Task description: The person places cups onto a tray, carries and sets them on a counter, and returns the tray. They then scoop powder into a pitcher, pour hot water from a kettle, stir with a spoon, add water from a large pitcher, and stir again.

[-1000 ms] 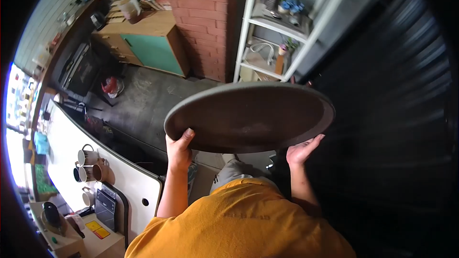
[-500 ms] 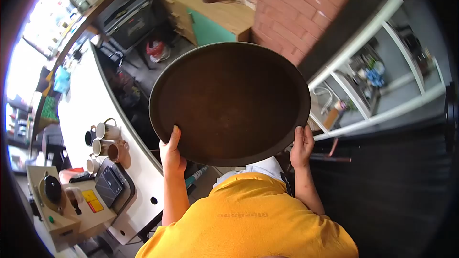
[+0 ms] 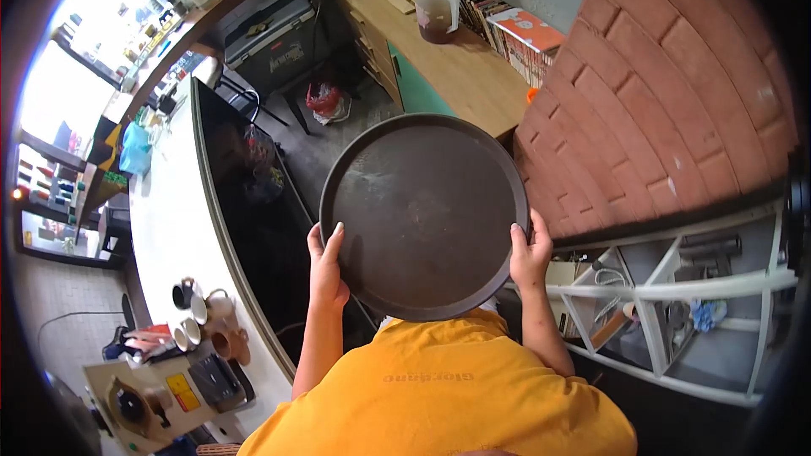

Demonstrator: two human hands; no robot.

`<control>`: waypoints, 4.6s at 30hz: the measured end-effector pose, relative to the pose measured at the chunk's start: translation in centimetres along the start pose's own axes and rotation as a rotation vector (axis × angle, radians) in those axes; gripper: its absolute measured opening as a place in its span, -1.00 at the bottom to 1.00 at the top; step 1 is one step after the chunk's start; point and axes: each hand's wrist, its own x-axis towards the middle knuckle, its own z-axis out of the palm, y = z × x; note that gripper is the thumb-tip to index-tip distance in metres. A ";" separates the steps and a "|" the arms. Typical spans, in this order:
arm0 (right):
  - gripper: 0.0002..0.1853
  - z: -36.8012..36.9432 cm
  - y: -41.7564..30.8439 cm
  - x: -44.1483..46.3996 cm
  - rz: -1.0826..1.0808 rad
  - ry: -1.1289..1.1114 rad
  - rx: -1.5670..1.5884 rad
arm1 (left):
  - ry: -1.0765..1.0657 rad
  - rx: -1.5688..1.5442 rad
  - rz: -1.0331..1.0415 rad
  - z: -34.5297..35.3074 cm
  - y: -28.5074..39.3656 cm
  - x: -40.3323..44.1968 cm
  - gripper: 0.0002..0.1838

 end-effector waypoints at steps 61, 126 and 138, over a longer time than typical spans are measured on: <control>-0.79 18.2 15.0 37.6 0.225 0.071 -0.526 | -0.565 0.823 -0.129 27.9 9.7 55.0 -0.51; -0.88 130.8 -12.7 44.1 -0.248 -1.765 0.447 | 1.144 -0.598 0.316 -38.9 51.2 73.5 -0.21; -0.87 136.0 -15.6 40.1 -0.218 -1.893 0.556 | 1.375 -0.553 0.268 -37.1 49.3 72.7 -0.58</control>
